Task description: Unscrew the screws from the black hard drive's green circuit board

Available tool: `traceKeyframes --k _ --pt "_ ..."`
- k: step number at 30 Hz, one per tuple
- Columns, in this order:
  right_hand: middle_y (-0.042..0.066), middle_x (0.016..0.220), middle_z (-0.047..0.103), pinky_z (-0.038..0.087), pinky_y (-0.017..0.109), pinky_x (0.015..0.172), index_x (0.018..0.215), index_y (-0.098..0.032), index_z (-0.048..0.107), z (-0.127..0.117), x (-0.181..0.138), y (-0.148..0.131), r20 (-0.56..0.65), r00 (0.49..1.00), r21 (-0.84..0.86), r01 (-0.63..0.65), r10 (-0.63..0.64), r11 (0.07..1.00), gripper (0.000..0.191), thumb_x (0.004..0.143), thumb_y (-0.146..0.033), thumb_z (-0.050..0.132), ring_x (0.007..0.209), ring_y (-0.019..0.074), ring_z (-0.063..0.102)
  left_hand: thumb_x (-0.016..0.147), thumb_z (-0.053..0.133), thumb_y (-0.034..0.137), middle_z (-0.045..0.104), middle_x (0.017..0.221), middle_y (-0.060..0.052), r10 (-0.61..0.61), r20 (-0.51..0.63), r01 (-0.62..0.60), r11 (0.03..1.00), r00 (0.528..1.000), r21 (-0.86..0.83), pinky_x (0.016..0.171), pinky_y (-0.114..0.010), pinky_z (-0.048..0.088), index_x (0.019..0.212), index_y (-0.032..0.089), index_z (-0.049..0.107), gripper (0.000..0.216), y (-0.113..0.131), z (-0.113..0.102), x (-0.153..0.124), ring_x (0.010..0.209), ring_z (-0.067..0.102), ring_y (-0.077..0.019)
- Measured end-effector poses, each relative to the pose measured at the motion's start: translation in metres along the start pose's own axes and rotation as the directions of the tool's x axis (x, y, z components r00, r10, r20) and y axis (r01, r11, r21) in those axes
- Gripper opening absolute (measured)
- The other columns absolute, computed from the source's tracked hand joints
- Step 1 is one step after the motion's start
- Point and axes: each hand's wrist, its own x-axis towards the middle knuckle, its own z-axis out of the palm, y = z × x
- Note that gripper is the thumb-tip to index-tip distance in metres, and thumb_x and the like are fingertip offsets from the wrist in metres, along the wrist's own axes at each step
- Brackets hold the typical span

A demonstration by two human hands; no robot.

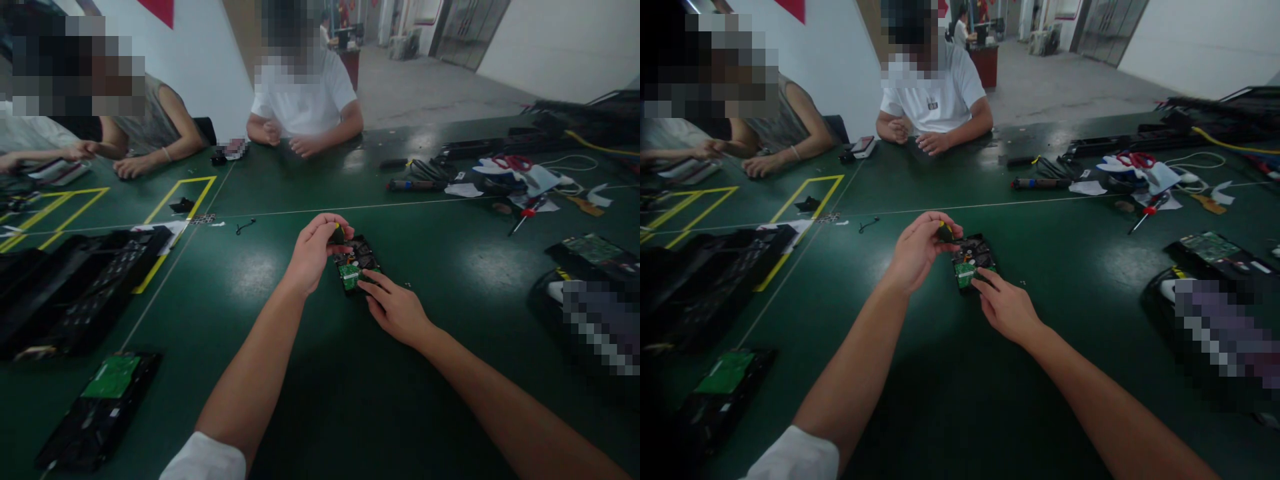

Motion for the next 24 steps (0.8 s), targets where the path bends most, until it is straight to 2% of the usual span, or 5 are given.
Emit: traceKeyframes --k 7,24 --pt "0.011 0.163 0.052 0.067 0.046 0.090 0.144 -0.023 0.059 0.0003 0.0008 -0.0008 0.009 1.000 -0.008 -0.004 0.004 1.000 0.041 0.105 -0.021 0.050 0.122 0.0292 0.072 0.097 0.056 0.026 0.071 0.096 -0.007 -0.005 0.041 0.006 1.000 0.999 -0.012 0.072 -0.029 0.061 0.097 0.020 0.070 0.015 -0.0023 0.0006 -0.0007 0.096 0.069 -0.0207" --pt "0.012 0.161 0.054 0.068 0.044 0.085 0.143 -0.024 0.060 -0.0027 -0.0001 -0.0020 -0.008 1.000 0.014 -0.004 0.004 1.000 0.040 0.104 -0.021 0.051 0.113 0.0262 0.074 0.097 0.058 0.030 0.071 0.099 -0.007 -0.014 0.034 0.013 1.000 0.999 0.004 0.076 -0.031 0.063 0.098 0.021 0.069 0.015 -0.0025 0.0010 -0.0003 0.099 0.070 -0.0208"
